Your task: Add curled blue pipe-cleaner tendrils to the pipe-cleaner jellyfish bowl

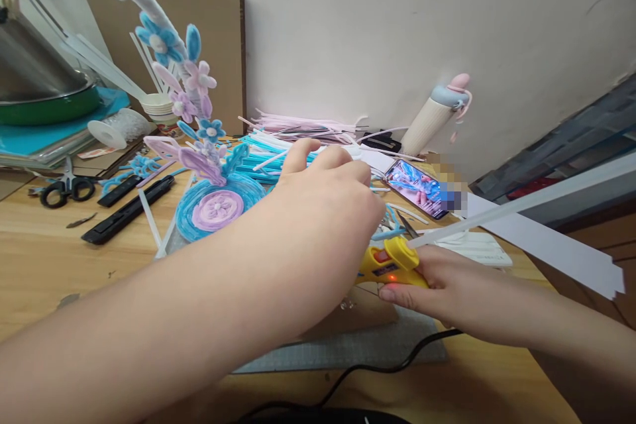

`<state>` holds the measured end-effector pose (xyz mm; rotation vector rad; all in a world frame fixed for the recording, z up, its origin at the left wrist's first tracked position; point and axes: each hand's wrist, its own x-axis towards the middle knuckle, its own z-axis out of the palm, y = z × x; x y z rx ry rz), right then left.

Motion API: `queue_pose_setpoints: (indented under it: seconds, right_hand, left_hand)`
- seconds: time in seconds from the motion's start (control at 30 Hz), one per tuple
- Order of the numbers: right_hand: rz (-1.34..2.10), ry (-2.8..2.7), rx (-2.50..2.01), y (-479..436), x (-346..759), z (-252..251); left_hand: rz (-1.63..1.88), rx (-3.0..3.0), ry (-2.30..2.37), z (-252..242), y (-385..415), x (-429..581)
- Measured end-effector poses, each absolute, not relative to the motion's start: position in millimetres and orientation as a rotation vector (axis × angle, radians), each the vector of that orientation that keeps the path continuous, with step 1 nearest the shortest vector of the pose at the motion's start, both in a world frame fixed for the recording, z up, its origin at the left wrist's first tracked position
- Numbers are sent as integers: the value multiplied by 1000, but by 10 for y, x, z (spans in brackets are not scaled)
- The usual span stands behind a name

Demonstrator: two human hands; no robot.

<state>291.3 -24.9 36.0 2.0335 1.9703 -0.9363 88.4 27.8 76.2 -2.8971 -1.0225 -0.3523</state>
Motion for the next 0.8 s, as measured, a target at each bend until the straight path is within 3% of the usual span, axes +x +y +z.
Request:
queue_pose_setpoints:
  seconds: [0.8]
  right_hand:
    - [-787, 2072, 2067, -263, 2839, 431]
  left_hand:
    - [-347, -2942, -971, 823, 250, 897]
